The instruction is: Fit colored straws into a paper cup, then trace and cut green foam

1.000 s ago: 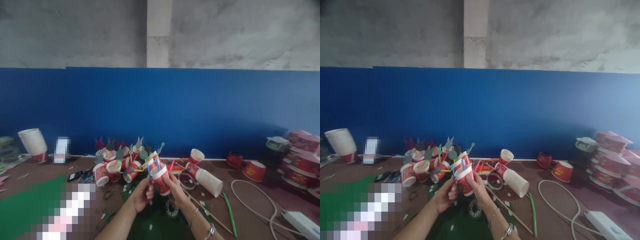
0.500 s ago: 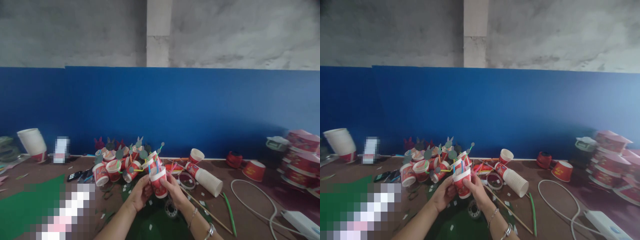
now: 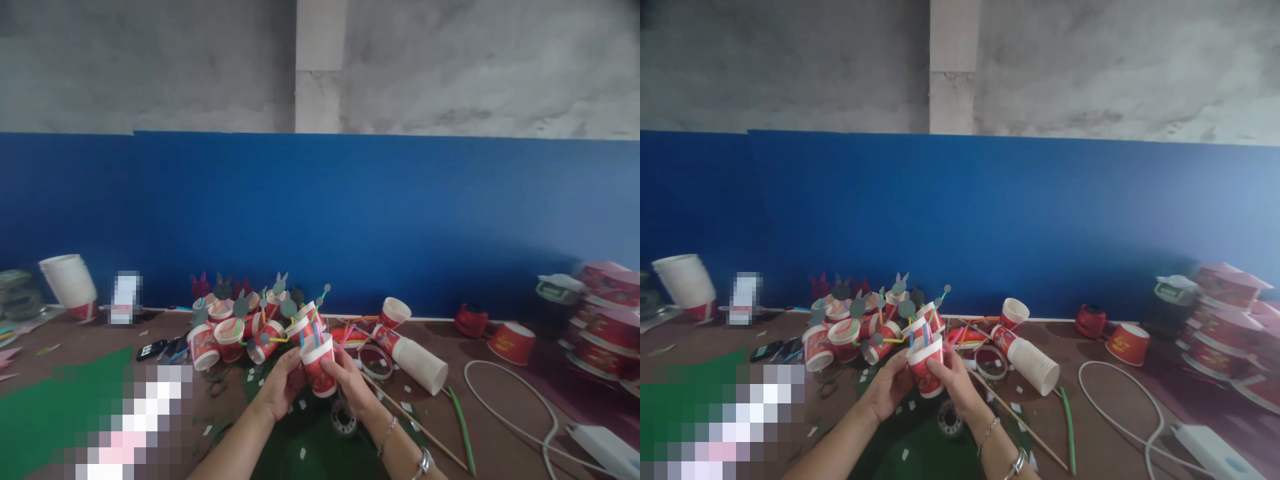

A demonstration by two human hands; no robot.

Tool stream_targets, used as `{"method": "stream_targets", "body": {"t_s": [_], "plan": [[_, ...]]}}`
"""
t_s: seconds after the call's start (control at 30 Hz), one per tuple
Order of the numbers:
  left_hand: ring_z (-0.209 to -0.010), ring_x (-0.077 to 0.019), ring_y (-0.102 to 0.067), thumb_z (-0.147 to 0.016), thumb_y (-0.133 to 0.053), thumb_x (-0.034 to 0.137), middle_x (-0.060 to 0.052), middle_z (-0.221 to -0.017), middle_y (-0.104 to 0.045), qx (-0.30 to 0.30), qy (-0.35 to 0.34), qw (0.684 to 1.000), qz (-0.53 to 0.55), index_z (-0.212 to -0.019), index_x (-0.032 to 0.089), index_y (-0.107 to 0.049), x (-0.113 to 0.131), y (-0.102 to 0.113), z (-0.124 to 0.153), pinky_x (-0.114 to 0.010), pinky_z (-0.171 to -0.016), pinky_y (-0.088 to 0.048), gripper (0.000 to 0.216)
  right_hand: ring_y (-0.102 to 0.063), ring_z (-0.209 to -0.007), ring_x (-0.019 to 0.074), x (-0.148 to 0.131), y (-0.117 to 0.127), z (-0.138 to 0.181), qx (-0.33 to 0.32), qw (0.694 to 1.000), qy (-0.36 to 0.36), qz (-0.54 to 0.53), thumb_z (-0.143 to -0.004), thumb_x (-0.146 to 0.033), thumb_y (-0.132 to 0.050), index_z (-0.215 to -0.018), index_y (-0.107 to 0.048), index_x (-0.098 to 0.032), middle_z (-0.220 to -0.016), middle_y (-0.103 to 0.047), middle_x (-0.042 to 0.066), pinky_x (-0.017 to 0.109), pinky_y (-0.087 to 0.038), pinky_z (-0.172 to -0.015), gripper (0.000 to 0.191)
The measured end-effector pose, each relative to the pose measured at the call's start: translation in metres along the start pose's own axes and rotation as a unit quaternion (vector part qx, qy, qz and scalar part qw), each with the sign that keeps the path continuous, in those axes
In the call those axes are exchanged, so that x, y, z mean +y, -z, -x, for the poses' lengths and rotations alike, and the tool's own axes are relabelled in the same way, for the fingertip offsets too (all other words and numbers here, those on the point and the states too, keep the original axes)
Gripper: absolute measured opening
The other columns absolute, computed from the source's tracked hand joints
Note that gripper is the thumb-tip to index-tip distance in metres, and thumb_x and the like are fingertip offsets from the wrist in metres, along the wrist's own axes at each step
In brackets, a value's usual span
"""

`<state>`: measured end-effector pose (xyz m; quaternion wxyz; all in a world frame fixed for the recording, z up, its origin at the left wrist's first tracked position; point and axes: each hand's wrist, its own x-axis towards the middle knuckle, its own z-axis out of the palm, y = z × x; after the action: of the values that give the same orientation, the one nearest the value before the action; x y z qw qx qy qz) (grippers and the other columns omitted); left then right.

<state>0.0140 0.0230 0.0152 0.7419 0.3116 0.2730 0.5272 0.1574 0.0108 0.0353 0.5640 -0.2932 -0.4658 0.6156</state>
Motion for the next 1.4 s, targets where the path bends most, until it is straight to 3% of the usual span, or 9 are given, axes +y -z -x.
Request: {"method": "stream_targets", "body": {"t_s": [0.17, 0.3, 0.43, 0.57, 0.7, 0.9, 1.0, 1.2, 1.4], "plan": [[-0.038, -0.0043, -0.032, -0.064, -0.07, 0.053, 0.009, -0.042, -0.036, 0.025, -0.014, 0.999, -0.037, -0.054, 0.016, -0.046, -0.006, 0.003, -0.009, -0.018, -0.041, -0.024, 0.045, -0.063, -0.093, 0.0265, -0.001, 0.0, -0.001, 0.033, 0.999, 0.003, -0.007, -0.065, -0.042, -0.074, -0.1, -0.064, -0.016, -0.097, -0.07, 0.009, 0.04, -0.045, -0.088, 0.045], [-0.039, -0.0044, -0.021, -0.067, -0.064, 0.059, 0.01, -0.042, -0.029, 0.063, -0.114, 0.982, -0.134, -0.051, 0.017, -0.04, -0.008, 0.003, -0.012, -0.02, -0.04, -0.014, 0.051, -0.064, -0.091, 0.0269, 0.0, -0.002, -0.002, 0.076, 0.997, 0.013, 0.0, -0.065, -0.045, -0.074, -0.1, -0.064, -0.015, -0.093, -0.071, 0.008, 0.04, -0.046, -0.085, 0.047], [-0.053, -0.0107, -0.042, -0.07, -0.066, 0.05, 0.004, -0.054, -0.049, 0.086, -0.194, 0.96, -0.185, -0.063, 0.017, -0.054, -0.005, 0.0, -0.007, -0.021, -0.051, -0.031, 0.036, -0.063, -0.093, 0.0265, -0.003, -0.002, -0.002, 0.101, 0.994, 0.033, 0.021, -0.066, -0.046, -0.072, -0.106, -0.062, -0.017, -0.097, -0.07, 0.008, 0.037, -0.048, -0.082, 0.05], [-0.067, -0.018, -0.05, -0.079, -0.06, 0.036, -0.002, -0.066, -0.059, 0.092, -0.294, 0.893, -0.327, -0.071, 0.018, -0.064, -0.003, 0.002, -0.001, -0.025, -0.066, -0.035, 0.02, -0.062, -0.096, 0.0261, 0.0, 0.0, -0.003, 0.1, 0.994, 0.038, 0.035, -0.069, -0.044, -0.071, -0.107, -0.06, -0.016, -0.102, -0.069, 0.008, 0.037, -0.048, -0.085, 0.048], [-0.057, -0.0174, -0.046, -0.083, -0.055, 0.031, -0.001, -0.058, -0.056, 0.1, -0.304, 0.865, -0.388, -0.065, 0.02, -0.063, -0.006, 0.007, 0.001, -0.025, -0.06, -0.03, 0.022, -0.06, -0.1, 0.0271, 0.007, 0.004, -0.004, 0.093, 0.993, 0.056, 0.051, -0.071, -0.043, -0.07, -0.111, -0.058, -0.016, -0.105, -0.068, 0.009, 0.04, -0.044, -0.091, 0.05], [-0.078, -0.0247, -0.058, -0.081, -0.055, 0.022, -0.006, -0.082, -0.066, 0.121, -0.28, 0.832, -0.462, -0.093, 0.022, -0.062, -0.007, 0.008, 0.002, -0.028, -0.072, -0.034, 0.014, -0.062, -0.092, 0.0275, 0.01, 0.006, -0.004, 0.069, 0.988, 0.075, 0.119, -0.073, -0.044, -0.067, -0.101, -0.062, -0.014, -0.098, -0.069, 0.01, 0.04, -0.047, -0.084, 0.042], [-0.084, -0.0266, -0.058, -0.077, -0.06, 0.021, -0.008, -0.086, -0.066, 0.138, -0.275, 0.833, -0.46, -0.088, 0.023, -0.062, -0.008, 0.009, 0.001, -0.029, -0.077, -0.035, 0.012, -0.062, -0.088, 0.027, 0.008, 0.007, -0.004, 0.087, 0.977, 0.092, 0.171, -0.073, -0.044, -0.066, -0.098, -0.062, -0.014, -0.093, -0.07, 0.01, 0.038, -0.048, -0.081, 0.039], [-0.072, -0.0243, -0.055, -0.078, -0.058, 0.019, -0.006, -0.066, -0.059, 0.155, -0.269, 0.9, -0.308, -0.071, 0.023, -0.062, -0.01, 0.007, 0.002, -0.026, -0.063, -0.034, 0.008, -0.061, -0.088, 0.0286, 0.003, 0.009, -0.004, 0.093, 0.953, 0.125, 0.26, -0.074, -0.041, -0.065, -0.1, -0.063, -0.014, -0.096, -0.07, 0.01, 0.038, -0.047, -0.082, 0.038], [-0.054, -0.0182, -0.048, -0.08, -0.059, 0.027, 0.0, -0.057, -0.054, 0.168, -0.288, 0.873, -0.357, -0.071, 0.022, -0.062, -0.007, 0.001, 0.005, -0.024, -0.057, -0.028, 0.011, -0.062, -0.084, 0.0294, 0.002, 0.009, -0.003, 0.091, 0.955, 0.119, 0.256, -0.07, -0.039, -0.069, -0.095, -0.066, -0.015, -0.089, -0.071, 0.009, 0.039, -0.048, -0.079, 0.035]]}}
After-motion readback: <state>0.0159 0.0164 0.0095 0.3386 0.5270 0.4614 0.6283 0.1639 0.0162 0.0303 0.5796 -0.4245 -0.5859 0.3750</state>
